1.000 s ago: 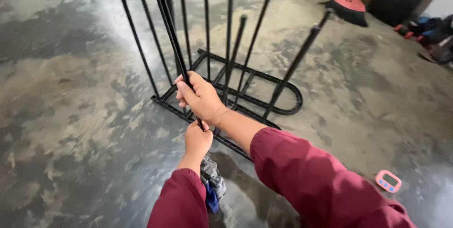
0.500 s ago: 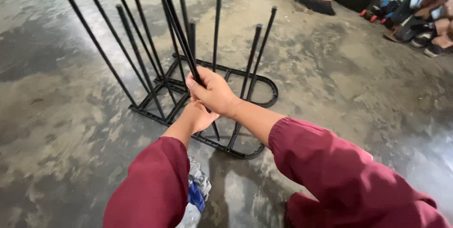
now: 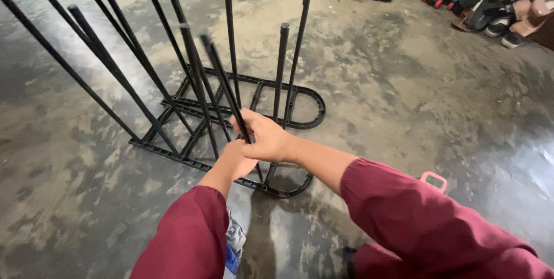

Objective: The person inserts multiple black metal rods into a black plastic base frame on the floor. The person picks each rod from a pile and places it into a corresponding hole in the base, repeating this action for several rods.

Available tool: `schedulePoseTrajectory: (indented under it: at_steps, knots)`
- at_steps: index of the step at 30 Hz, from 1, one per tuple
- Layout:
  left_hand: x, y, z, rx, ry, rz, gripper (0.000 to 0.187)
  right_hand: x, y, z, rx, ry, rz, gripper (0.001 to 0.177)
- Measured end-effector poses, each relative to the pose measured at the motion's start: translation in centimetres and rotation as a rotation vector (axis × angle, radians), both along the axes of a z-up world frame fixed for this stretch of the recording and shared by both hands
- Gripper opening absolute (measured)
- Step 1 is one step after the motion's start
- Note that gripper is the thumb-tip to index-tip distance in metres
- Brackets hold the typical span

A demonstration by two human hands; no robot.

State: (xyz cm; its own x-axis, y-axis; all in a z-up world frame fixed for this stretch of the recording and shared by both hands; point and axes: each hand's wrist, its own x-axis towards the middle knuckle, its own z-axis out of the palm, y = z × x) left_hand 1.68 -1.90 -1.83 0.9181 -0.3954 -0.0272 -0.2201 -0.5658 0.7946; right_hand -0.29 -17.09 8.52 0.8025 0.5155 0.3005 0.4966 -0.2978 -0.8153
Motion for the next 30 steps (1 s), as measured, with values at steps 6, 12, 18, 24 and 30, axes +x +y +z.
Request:
schedulePoseTrajectory:
  at_steps: [6,12,18,24,30]
  knots:
    - [1.1,0.7,0.7,0.304,-0.068,0.078,0.029,3.9,-6.0,-4.4,-0.854,0.412,-0.307,0.065]
    - [2.2,0.2,-0.3,0.235,-0.102,0.063,0.028,4.8,-6.4,-5.9,-0.273,0.481,-0.483,0.058]
    - [2.8,-2.0,-0.1,0.193,-0.024,0.091,0.027,6.6,-5.8,-6.1,-0.231,0.499,-0.481,0.033]
    - [3.1,-2.9,0.9,0.135,-0.052,0.116,0.028,10.9,-6.4,-8.6,-0.387,0.368,-0.440,0.034]
    - [3.7,-3.2,1.6,0.135,0.045,0.170,0.028,14.2,-9.4,-8.4,-0.387,0.262,-0.561,0.036]
